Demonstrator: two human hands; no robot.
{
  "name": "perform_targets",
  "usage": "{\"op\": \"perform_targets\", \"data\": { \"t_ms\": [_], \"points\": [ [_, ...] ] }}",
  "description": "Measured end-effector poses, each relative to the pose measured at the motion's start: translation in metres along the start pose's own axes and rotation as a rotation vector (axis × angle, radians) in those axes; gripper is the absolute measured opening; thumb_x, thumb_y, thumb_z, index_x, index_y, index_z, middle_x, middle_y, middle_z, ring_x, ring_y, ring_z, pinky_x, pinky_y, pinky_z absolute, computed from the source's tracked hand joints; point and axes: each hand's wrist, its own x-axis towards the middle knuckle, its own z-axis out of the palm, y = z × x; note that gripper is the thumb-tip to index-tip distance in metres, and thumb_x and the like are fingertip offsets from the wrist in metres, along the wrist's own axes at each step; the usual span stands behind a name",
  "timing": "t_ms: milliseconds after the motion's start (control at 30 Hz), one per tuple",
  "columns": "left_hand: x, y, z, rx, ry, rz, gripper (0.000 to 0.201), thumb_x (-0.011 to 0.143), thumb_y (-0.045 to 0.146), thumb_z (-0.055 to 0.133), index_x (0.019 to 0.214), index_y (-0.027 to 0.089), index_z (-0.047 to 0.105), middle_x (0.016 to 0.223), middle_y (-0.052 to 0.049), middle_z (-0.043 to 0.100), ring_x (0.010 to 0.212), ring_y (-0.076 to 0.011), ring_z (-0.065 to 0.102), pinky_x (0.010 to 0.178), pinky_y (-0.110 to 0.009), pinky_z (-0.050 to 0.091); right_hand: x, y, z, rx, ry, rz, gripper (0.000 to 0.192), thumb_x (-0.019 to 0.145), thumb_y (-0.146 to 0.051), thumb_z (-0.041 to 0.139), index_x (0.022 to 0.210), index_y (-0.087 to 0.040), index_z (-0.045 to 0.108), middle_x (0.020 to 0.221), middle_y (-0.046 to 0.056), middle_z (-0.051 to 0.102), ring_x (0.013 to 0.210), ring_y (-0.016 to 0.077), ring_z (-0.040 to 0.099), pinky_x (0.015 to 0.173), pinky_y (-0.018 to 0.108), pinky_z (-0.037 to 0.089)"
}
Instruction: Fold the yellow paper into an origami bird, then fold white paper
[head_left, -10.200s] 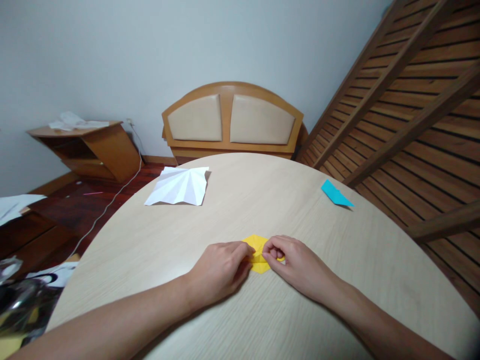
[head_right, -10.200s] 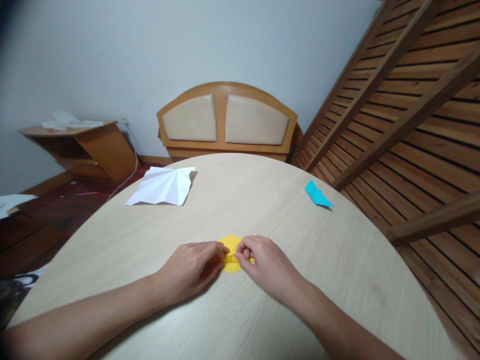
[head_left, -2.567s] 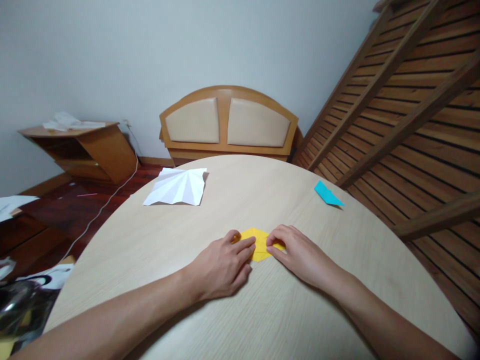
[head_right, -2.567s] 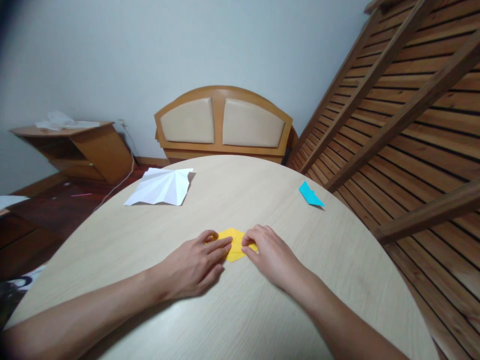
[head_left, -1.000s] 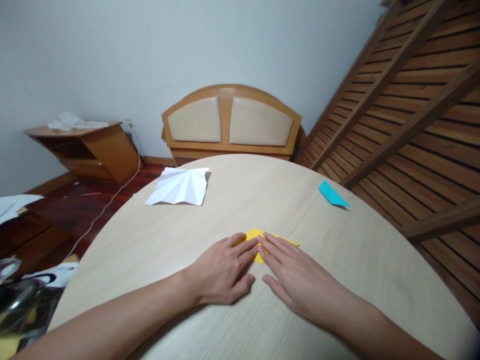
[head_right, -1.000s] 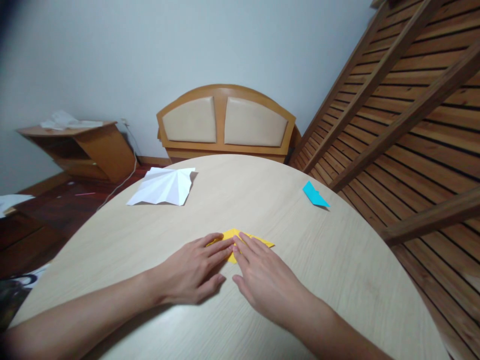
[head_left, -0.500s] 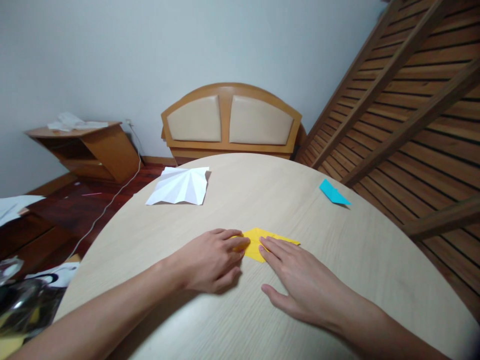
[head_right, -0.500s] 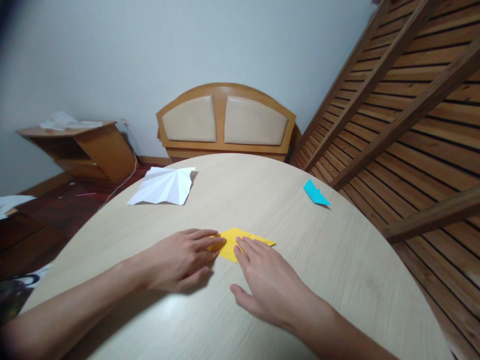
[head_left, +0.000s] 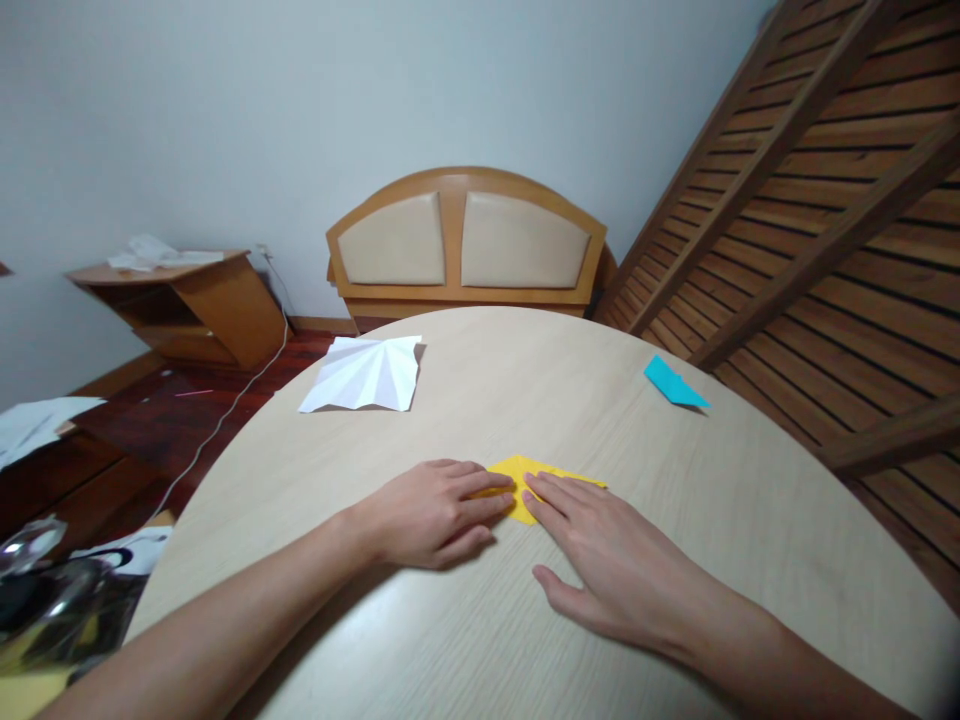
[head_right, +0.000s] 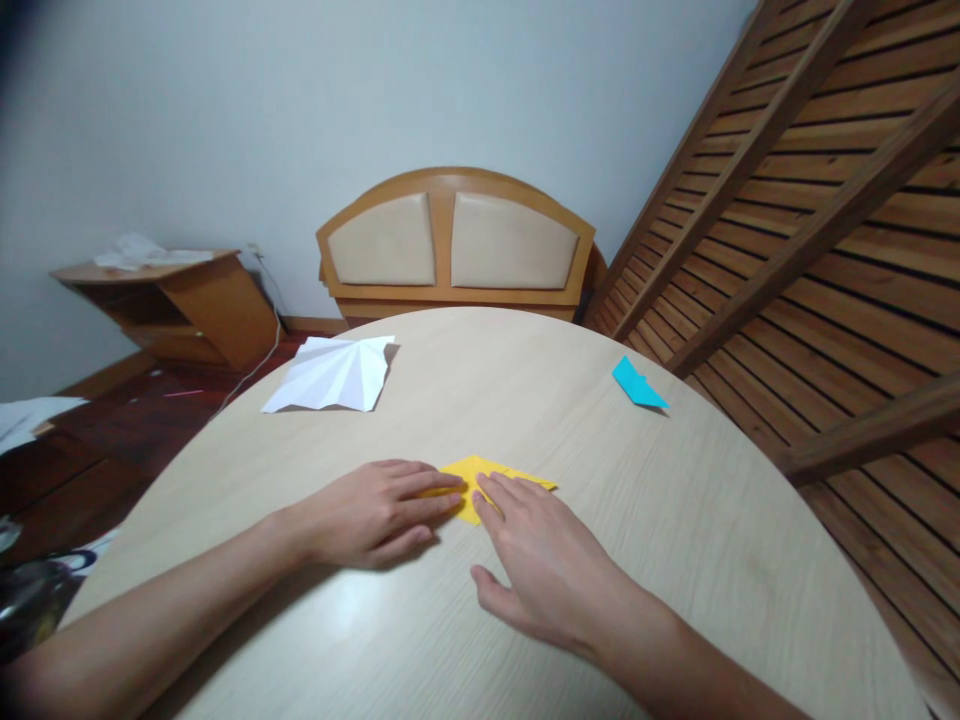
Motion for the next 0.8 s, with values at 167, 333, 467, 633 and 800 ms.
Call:
{"op": "perform_targets", "data": {
  "t_ms": [167, 333, 467, 633, 800],
  "points": [
    [0.002, -0.005, 0.01, -0.028, 0.026, -0.01, 0.041, 0.098, 0.035, 0.053, 0.136, 0.019, 0.057, 0.152, -0.011, 0.049, 0.132, -0.0313, 0.052, 0.111, -0.047, 0.042, 0.0, 0.004, -0.003, 0.033, 0.004, -0.007, 0.054, 0.083, -0.034, 0.065, 0.132, -0.01, 0.064, 0.142, 0.019, 0.059, 0.13, 0.036, 0.056, 0.111, 0.052, 0.045],
    [0.007, -0.003, 0.015, -0.088, 0.007, 0.008, 0.039, 0.094, 0.038, 0.057, 0.125, 0.014, 0.057, 0.151, -0.015, 0.05, 0.139, -0.0293, 0.048, 0.117, -0.044, 0.036, 0.0, 0.01, -0.008, 0.045, -0.051, -0.019, 0.056, 0.086, -0.034, 0.062, 0.139, -0.015, 0.059, 0.148, 0.014, 0.055, 0.136, 0.0333, 0.051, 0.115, 0.051, 0.04],
    [0.01, 0.006, 0.018, -0.096, 0.003, -0.045, 0.044, 0.09, 0.041, 0.061, 0.123, 0.014, 0.056, 0.146, -0.018, 0.054, 0.135, -0.0305, 0.052, 0.117, -0.046, 0.037, -0.003, 0.011, -0.011, 0.006, -0.107, 0.011, 0.06, 0.088, -0.035, 0.062, 0.145, -0.018, 0.055, 0.153, 0.012, 0.05, 0.142, 0.0347, 0.043, 0.115, 0.054, 0.039],
    [0.011, 0.012, 0.02, -0.093, 0.002, -0.068, 0.035, 0.087, 0.032, 0.06, 0.116, 0.012, 0.058, 0.145, -0.019, 0.055, 0.136, -0.0311, 0.051, 0.116, -0.043, 0.039, -0.01, 0.012, -0.014, -0.054, -0.15, 0.073, 0.059, 0.086, -0.039, 0.064, 0.141, -0.018, 0.059, 0.151, 0.014, 0.051, 0.141, 0.0379, 0.045, 0.111, 0.057, 0.043],
    [0.011, 0.014, 0.019, -0.067, -0.008, -0.08, 0.036, 0.086, 0.031, 0.059, 0.117, 0.012, 0.058, 0.146, -0.019, 0.054, 0.137, -0.0307, 0.05, 0.116, -0.042, 0.039, -0.017, 0.017, -0.018, -0.151, -0.149, 0.149, 0.047, 0.082, -0.042, 0.07, 0.125, -0.021, 0.071, 0.143, 0.016, 0.059, 0.132, 0.0418, 0.053, 0.1, 0.059, 0.05]
  ]
}}
